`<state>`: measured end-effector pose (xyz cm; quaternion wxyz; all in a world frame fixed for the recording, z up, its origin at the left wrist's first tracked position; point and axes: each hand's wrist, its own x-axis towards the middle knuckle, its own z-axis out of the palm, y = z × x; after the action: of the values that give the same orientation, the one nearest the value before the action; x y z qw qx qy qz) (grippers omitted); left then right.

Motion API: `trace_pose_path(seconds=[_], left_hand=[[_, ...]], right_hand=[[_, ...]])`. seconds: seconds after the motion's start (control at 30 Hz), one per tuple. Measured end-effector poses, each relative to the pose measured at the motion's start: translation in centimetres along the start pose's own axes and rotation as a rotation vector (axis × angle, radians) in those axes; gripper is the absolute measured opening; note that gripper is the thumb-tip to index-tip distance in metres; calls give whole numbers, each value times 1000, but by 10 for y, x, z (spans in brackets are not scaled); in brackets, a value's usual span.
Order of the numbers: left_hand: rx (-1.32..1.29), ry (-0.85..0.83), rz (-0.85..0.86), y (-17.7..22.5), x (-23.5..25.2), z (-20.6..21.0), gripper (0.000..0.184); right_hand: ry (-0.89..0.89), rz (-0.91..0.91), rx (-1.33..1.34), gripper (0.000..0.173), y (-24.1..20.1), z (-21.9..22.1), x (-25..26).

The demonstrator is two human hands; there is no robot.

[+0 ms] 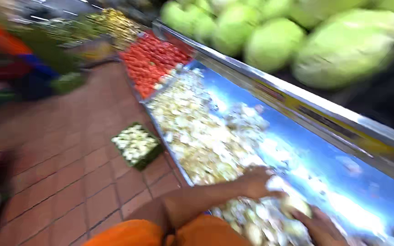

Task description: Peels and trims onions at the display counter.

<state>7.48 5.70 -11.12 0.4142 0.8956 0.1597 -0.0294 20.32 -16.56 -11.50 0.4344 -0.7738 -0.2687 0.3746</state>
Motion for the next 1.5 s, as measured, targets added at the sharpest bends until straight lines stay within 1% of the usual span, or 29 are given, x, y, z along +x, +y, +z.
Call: trace_pose_path(seconds=[0.07,0.1,0.17,0.2,0.23,0.27,0.33,0.4,0.5,0.53,0.6,0.67,0.73,0.77,0.83,0.97,1.07,1.17,1.27,1.4,1.5], left_hand=[[-408,-93,-19,5,14,5,69],[-603,-173,-32,2,18,13,65],[-906,-283,-129,-15,20,24,54],[-1027,-304,-208,-26,20,28,50],[-1128,-303,-296,-35,17,33,49],[-1209,-291,-376,-40,13,37,54],[-1307,-272,-489,-43,5,39,62],[-1308,-256,-530,-38,-2,35,64],[-1299,-271,-500,-40,-2,31,60],[-1306,-263,-493,-43,-1,31,58],[-1280,-235,-477,-43,-3,27,57],[-1212,-218,-467,-41,-8,20,57],[-1186,-226,-470,-46,-5,19,55],[-1163,-219,-478,-47,-5,18,55],[-1129,-204,-499,-47,-7,13,53],[-1048,-211,-551,-48,-11,1,52],[-1050,-220,-610,-52,-15,-6,52],[-1053,-244,-664,-55,-20,-11,49],[-1082,-275,-689,-64,-20,-8,47],[-1041,-277,-730,-60,-30,-15,48],[-1070,-323,-788,-65,-30,-18,48]], right_hand=[[-49,65,-172,54,-14,-2,17],[-57,99,-185,52,-18,-2,19],[-22,186,-88,63,-20,-3,21],[15,244,5,69,-21,-3,22],[32,293,91,70,-21,-3,20],[19,316,148,65,-21,-3,16],[-41,284,193,51,-17,1,8],[-88,195,202,42,-14,10,3],[-152,49,148,36,-14,20,5],[-172,9,86,36,-14,22,8],[-181,-54,-173,37,-19,24,14],[-159,-44,-478,52,-34,30,19],[-124,-44,-699,66,-51,40,20],[-96,-71,-785,70,-56,46,21],[-43,-145,-893,72,-61,57,23],[10,-235,-961,73,-60,72,27],[12,-232,-994,73,-58,84,29],[28,-290,-986,74,-50,95,29],[27,-278,-945,75,-42,105,27],[116,-307,-929,74,-32,121,22],[155,-299,-916,71,-31,130,20]])
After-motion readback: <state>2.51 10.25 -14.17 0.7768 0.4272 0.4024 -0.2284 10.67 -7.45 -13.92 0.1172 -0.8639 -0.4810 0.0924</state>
